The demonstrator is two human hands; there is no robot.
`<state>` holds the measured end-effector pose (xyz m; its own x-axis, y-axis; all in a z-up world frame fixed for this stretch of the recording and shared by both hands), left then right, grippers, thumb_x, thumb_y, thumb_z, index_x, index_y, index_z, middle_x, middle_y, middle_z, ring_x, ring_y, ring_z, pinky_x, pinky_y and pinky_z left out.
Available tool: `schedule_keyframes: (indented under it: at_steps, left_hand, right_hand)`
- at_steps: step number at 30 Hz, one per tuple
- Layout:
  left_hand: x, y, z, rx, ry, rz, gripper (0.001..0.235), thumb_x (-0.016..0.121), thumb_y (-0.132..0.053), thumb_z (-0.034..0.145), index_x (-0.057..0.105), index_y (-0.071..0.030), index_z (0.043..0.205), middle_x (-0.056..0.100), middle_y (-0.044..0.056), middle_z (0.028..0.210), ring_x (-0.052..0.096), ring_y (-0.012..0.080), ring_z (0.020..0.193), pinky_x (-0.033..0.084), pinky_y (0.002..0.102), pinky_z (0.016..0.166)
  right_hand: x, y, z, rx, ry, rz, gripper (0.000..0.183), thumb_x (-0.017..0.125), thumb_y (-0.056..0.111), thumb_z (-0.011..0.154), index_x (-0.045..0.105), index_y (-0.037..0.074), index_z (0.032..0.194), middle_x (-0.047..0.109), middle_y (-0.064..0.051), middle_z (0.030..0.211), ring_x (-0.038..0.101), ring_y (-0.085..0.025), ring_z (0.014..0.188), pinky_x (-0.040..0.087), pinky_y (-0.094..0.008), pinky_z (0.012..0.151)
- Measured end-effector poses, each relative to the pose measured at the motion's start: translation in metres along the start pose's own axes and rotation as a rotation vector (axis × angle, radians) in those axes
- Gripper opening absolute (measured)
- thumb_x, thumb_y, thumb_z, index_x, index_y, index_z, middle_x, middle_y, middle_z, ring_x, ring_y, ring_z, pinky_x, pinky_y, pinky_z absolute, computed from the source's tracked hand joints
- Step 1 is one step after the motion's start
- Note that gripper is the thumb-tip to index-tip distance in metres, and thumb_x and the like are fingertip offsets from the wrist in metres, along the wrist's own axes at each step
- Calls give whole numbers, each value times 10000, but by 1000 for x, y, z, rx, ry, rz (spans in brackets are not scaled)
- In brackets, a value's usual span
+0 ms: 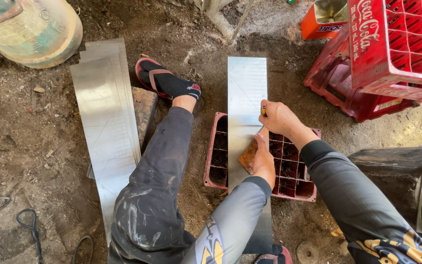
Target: The person sits on the ground and uses a pencil and a triangular template to mark lines on a long metal sheet. They repeatedly position the template, trace its edges, and shift the template along the sheet to create multiple markings.
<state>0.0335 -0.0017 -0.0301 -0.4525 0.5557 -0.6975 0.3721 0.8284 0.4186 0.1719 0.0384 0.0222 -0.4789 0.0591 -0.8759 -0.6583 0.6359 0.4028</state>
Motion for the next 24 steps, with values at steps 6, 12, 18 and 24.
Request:
schedule_keyframes:
  at_steps: [6, 12, 18, 24]
  left_hand:
    - [-3, 4, -7, 31, 32, -12, 571, 757, -70, 840, 651, -100, 1399, 463, 196, 1577, 332, 510, 1460, 270, 688, 1091]
    - [-2, 3, -2, -13, 1, -37, 607, 769, -56, 826, 633, -94, 1416, 484, 177, 1560, 343, 501, 1450, 267, 695, 1091]
    - [2, -1, 2, -2, 7, -17, 589, 752, -55, 848, 619, -91, 1420, 467, 179, 1573, 347, 496, 1451, 264, 694, 1091]
    - [-5, 12, -15, 34, 11, -5, 601, 743, -84, 883, 585, -90, 1463, 416, 201, 1601, 339, 478, 1467, 282, 681, 1113]
  right_hand:
    - [1, 0, -5, -15, -27, -2, 219, 675, 168, 854, 591, -12, 947, 693, -256, 860, 677, -442, 839, 526, -503, 740]
    - [5, -6, -3, 39, -8, 87, 213, 670, 177, 856, 598, -5, 941, 695, -254, 825, 679, -437, 795, 529, -493, 724]
    - [6, -12, -3, 20, -72, 40, 195, 670, 170, 874, 605, 5, 955, 687, -262, 828, 673, -447, 803, 528, -504, 722]
    - [-17, -1, -36, -12, -382, 112, 193, 691, 145, 958, 567, 2, 1001, 694, -229, 877, 695, -375, 762, 542, -432, 663]
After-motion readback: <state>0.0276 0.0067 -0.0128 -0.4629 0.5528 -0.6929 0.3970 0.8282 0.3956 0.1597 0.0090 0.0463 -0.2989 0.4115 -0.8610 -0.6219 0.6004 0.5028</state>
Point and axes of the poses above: each hand's wrist, its own z-axis towards the middle knuckle, its own x-axis out of the palm, y = z × x, the point moved 4 cm from there along z, towards the middle knuckle
